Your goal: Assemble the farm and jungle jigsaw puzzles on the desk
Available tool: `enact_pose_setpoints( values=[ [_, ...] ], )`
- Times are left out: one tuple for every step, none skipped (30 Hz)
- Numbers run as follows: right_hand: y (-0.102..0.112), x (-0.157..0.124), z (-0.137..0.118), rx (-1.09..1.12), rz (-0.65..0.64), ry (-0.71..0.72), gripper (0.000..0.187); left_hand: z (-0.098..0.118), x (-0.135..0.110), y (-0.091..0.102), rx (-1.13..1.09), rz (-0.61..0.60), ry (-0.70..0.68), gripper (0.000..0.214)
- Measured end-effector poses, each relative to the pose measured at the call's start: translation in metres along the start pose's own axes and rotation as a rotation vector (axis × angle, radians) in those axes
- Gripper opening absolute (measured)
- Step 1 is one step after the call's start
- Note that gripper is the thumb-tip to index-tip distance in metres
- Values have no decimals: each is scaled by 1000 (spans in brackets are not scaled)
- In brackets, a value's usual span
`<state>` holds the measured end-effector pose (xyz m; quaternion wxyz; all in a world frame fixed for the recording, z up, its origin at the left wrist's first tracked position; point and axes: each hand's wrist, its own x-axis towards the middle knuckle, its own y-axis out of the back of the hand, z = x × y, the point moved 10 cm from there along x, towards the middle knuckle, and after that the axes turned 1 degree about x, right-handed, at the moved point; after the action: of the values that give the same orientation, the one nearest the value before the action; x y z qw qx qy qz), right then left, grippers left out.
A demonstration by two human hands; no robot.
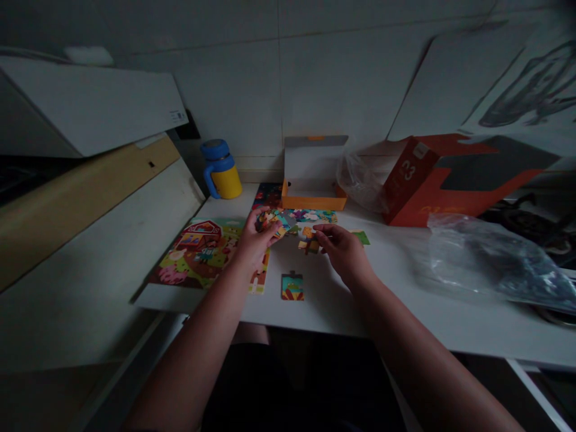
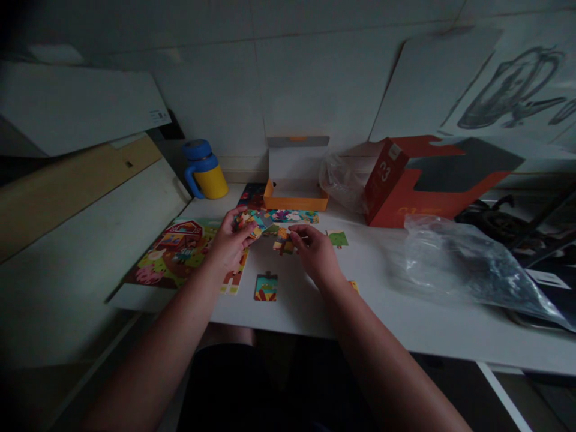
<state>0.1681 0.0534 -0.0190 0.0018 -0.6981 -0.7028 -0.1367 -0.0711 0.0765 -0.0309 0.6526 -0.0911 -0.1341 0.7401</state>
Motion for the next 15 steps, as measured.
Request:
enact_pose_setpoints(
  values=[
    [-1,0,1,-8,-5,-5,40,0,0,0,2,6,4,73],
    [-3,0,3,-14,-15,-14,40,0,0,0,6,12,9,73],
    [-5,-1,4,-18,-27,-21,39,0,0,1,10,18,14,72],
    [-7,-1,5,-22,-40,-24,38,1,-1,0,12,20,17,72],
    [-9,-2,5,-26,-54,-23,37,2,-1,0,10,19,18,71],
    [-11,-3,4,-31,-66,-17,36,3,-2,-1,5,17,16,70],
    [-13,-3,3,-39,-74,-10,34,4,-3,-1,-2,15,14,69],
    [-14,-4,1,-52,-80,-2,33,6,-4,-2,-10,13,13,69],
    [-16,-5,0,-70,-84,5,32,7,-5,-3,-15,12,12,69],
    [-17,-5,-1,-89,-91,9,31,7,-6,-3,-16,11,13,69],
    [-18,-6,-1,-107,-97,8,31,8,-6,-3,-13,12,14,69],
    [-20,-6,0,-121,-105,1,31,8,-7,-3,-10,15,15,69],
    [-21,-6,2,-124,-115,-11,32,8,-7,-3,-8,20,16,69],
    [-23,-6,4,-107,-128,-28,34,8,-7,-3,-9,23,18,69],
    [-25,-7,7,-66,-139,-46,39,7,-6,-2,-12,25,22,69]
  ],
)
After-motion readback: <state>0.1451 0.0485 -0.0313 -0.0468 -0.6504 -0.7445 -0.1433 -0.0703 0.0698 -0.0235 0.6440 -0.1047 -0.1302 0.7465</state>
